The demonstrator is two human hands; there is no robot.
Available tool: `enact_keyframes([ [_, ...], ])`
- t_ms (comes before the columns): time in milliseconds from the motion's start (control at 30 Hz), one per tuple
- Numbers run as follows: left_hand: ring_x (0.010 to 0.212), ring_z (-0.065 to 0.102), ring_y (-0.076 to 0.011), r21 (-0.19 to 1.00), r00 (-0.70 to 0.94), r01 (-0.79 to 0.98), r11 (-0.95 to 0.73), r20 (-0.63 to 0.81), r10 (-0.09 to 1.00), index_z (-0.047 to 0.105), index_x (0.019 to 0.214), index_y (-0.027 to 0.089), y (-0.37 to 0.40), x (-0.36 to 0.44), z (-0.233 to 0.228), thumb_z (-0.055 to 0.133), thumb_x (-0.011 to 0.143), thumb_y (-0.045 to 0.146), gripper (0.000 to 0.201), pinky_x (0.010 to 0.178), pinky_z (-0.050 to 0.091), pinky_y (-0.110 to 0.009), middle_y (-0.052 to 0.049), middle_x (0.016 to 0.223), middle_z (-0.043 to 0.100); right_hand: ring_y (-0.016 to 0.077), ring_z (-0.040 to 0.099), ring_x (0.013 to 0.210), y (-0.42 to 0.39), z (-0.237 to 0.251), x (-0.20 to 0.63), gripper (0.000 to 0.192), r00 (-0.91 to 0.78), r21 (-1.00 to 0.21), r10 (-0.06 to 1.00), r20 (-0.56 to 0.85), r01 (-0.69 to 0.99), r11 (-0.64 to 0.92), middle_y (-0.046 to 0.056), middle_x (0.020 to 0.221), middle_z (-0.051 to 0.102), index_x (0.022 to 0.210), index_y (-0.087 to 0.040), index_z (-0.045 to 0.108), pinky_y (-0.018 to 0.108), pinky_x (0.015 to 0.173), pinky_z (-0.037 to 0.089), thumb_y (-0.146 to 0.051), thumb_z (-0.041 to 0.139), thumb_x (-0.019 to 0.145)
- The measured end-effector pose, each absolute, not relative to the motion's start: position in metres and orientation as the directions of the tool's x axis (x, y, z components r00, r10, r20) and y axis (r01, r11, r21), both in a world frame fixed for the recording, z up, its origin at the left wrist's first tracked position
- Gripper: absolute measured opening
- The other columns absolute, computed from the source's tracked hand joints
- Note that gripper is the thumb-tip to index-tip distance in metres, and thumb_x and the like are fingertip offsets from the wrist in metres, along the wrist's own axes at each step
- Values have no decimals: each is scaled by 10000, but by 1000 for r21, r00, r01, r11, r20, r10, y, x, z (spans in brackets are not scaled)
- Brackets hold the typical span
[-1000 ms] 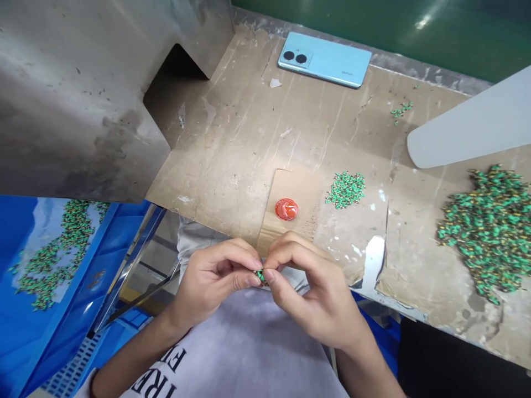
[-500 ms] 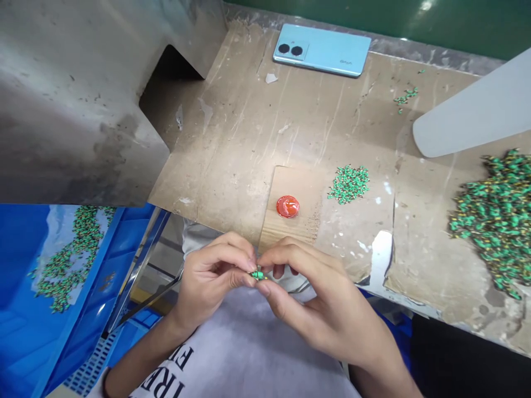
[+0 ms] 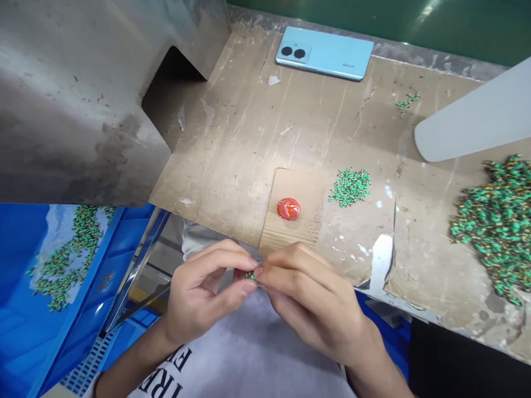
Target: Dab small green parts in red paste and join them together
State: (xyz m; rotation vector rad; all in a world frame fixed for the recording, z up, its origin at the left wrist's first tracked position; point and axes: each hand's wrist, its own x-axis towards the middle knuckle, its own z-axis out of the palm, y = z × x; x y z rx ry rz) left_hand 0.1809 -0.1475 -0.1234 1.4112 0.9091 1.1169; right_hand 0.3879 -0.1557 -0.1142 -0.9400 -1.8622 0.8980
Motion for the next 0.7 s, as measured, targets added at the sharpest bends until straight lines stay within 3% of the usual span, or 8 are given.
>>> enact_keyframes([
  [200,617,664,-127,972,249,100,-212,182,951,757,967,165,-148,182,-113,707,841,39,185,579,570,-221,-28,781,766,210,770,812,-153,-116,385,424,-361,-845,857,367,256,469,57,966,785,1231,-248,704,338,675,655,33,617,927],
  [333,493,560,-93,959,215,191,-207,164,963,728,891,171,-149,185,-111,681,822,40,155,488,509,-200,4,670,730,212,768,795,-154,-117,382,377,-341,-845,860,381,249,473,68,946,779,1190,-223,704,338,669,653,26,634,915],
  [433,464,526,-83,959,204,195,-207,167,965,725,866,152,-149,186,-112,669,815,29,144,456,474,-191,1,633,712,214,760,793,-156,-119,380,378,-336,-851,864,374,246,464,72,951,775,1197,-226,692,348,662,647,22,636,917],
  [700,501,634,-106,971,186,144,-193,165,969,740,816,162,-146,188,-111,684,807,22,151,485,527,-181,-8,654,738,196,758,817,-157,-117,376,351,-323,-867,885,336,261,424,68,956,756,1167,-218,662,327,684,647,26,659,914],
])
